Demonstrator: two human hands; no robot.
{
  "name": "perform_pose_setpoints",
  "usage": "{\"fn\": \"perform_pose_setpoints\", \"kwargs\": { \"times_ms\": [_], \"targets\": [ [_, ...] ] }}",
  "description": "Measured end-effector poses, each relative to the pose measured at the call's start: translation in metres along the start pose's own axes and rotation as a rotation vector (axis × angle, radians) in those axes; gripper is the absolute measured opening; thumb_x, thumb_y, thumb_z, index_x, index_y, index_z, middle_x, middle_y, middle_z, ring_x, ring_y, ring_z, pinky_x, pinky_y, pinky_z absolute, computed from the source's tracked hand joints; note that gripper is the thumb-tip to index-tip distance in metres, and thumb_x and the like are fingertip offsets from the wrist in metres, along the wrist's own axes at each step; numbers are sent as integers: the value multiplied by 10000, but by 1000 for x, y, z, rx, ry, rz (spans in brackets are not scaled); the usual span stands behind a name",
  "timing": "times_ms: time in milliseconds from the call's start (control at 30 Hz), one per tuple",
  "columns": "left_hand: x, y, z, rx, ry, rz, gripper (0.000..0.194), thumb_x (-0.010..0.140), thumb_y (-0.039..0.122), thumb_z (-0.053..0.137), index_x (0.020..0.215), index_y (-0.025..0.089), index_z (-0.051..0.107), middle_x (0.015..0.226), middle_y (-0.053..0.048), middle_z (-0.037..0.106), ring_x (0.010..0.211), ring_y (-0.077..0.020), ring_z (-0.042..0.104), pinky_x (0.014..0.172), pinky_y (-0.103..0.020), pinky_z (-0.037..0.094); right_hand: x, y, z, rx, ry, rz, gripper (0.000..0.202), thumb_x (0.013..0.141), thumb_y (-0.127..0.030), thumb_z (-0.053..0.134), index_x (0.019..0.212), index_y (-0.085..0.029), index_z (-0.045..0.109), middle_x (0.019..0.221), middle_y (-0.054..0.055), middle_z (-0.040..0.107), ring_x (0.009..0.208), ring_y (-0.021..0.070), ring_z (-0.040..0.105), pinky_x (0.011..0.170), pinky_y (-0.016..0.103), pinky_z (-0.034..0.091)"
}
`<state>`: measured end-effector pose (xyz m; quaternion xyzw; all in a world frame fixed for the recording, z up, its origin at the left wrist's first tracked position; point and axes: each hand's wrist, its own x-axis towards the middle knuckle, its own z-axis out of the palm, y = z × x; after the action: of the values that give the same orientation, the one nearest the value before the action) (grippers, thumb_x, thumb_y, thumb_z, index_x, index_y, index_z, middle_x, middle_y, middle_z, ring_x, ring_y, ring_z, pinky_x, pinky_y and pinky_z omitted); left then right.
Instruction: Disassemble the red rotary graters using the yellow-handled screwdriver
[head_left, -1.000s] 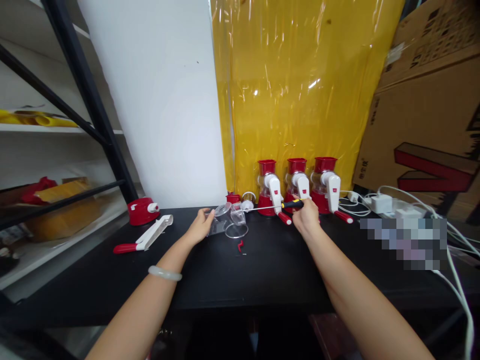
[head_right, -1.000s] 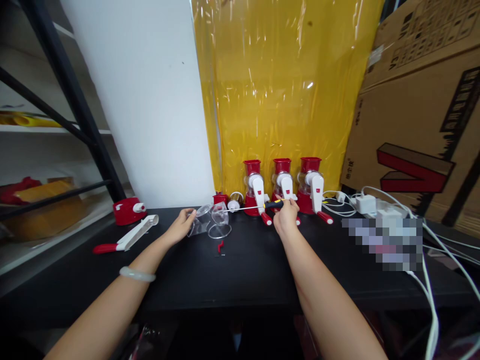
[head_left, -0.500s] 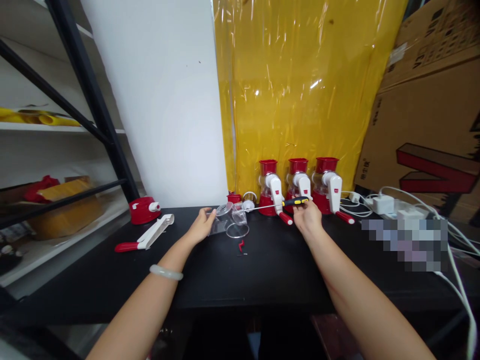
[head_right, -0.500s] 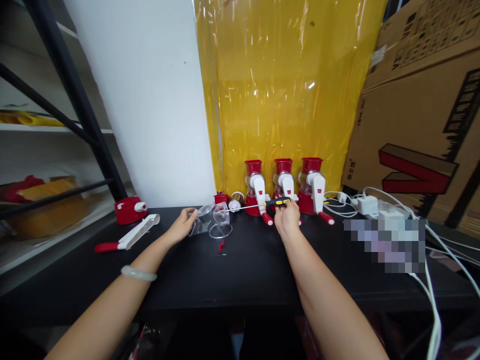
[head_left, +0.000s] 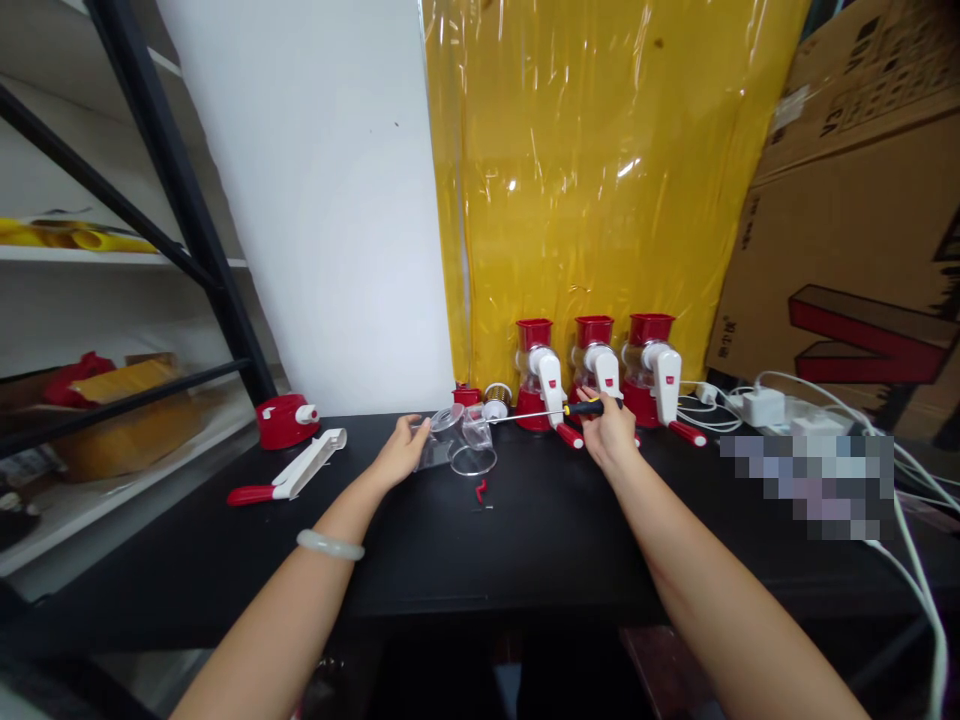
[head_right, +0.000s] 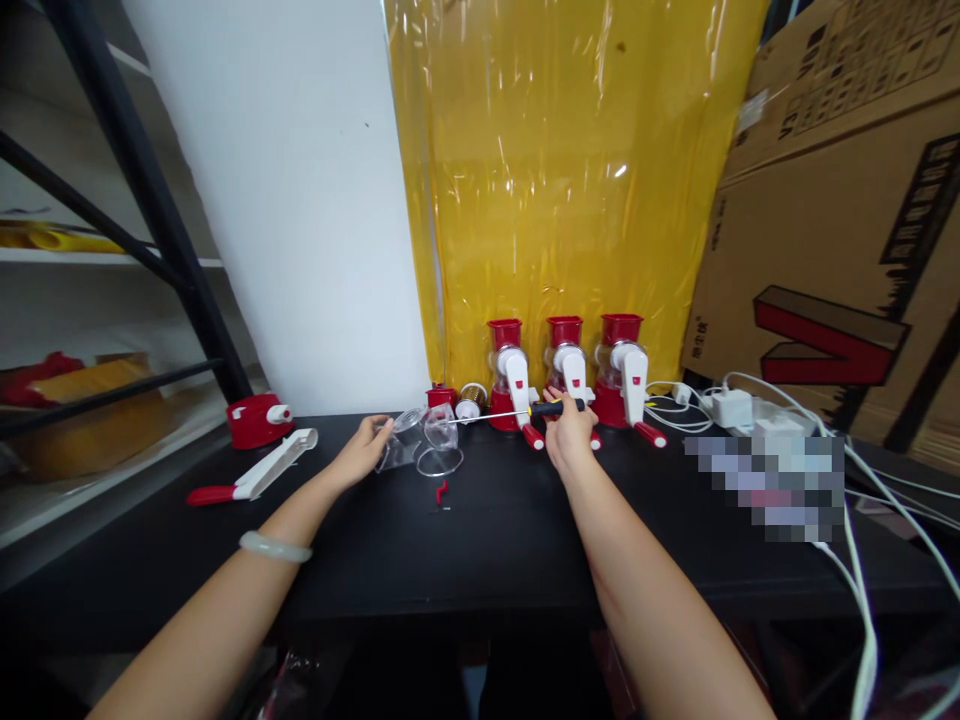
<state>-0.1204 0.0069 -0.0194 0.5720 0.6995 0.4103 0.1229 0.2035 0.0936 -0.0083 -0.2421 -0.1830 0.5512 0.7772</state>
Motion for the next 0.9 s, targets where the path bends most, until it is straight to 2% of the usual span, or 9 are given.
{"fn": "perform_pose_setpoints", "kwargs": {
  "times_ms": [100, 233, 333, 433, 533, 733, 900],
  "targets": [
    [0, 1, 0, 1, -9, -6, 586, 911, 531, 383, 1267, 69, 441, 1218, -222, 600, 1125, -279, 592, 966, -396, 421, 2, 1, -2, -46, 20, -26, 190, 789, -194, 620, 866, -236, 452, 778, -76, 601, 712, 102, 633, 672, 298, 534],
    [-1, 3, 0, -28, -3, -11, 591, 902, 534, 404, 1264, 69, 447, 1205, -218, 607, 1115, -285, 595, 939, -397, 437, 5, 3, -8, -109, 12, -73, 221, 769, -233, 650, 949, -256, 523, 815, -80, 592, 654, 66, 576, 597, 210, 457],
    [-1, 3, 0, -36, -3, -12, 588, 899, 538, 411, 1260, 76, 448, 1207, -215, 607, 1116, -285, 593, 921, -394, 448, 6, 4, -9, -83, 24, -56, 230, 752, -194, 634, 955, -255, 543, 783, -77, 596, 631, 66, 569, 612, 214, 452],
    [-1, 1, 0, -29, 3, -6, 573, 903, 537, 404, 1251, 84, 455, 1200, -209, 613, 1113, -278, 595, 926, -393, 445, 7, 3, -9, -64, 23, -11, 120, 743, -150, 581, 821, -219, 521, 713, -76, 585, 630, 71, 577, 643, 227, 457],
    [0, 0, 0, -43, 4, -3, 552, 899, 537, 417, 1240, 105, 464, 1176, -188, 631, 1091, -270, 608, 934, -394, 441, 7, 1, -8, -71, 2, -9, 75, 747, -174, 559, 737, -199, 489, 691, -61, 590, 684, 89, 606, 665, 237, 461],
    [-1, 2, 0, -28, -3, -22, 572, 903, 538, 405, 1260, 92, 447, 1186, -195, 622, 1124, -274, 592, 942, -390, 437, 7, 3, -6, -86, 25, -103, 162, 756, -219, 633, 720, -195, 477, 666, -63, 561, 677, 99, 591, 669, 263, 499],
    [-1, 3, 0, -27, 0, -3, 542, 910, 521, 411, 1246, 99, 460, 1182, -195, 631, 1091, -271, 607, 950, -399, 437, 7, 6, -8, -62, -16, -144, 155, 751, -208, 672, 844, -218, 550, 819, -58, 590, 790, 79, 600, 765, 263, 513]
  ]
}}
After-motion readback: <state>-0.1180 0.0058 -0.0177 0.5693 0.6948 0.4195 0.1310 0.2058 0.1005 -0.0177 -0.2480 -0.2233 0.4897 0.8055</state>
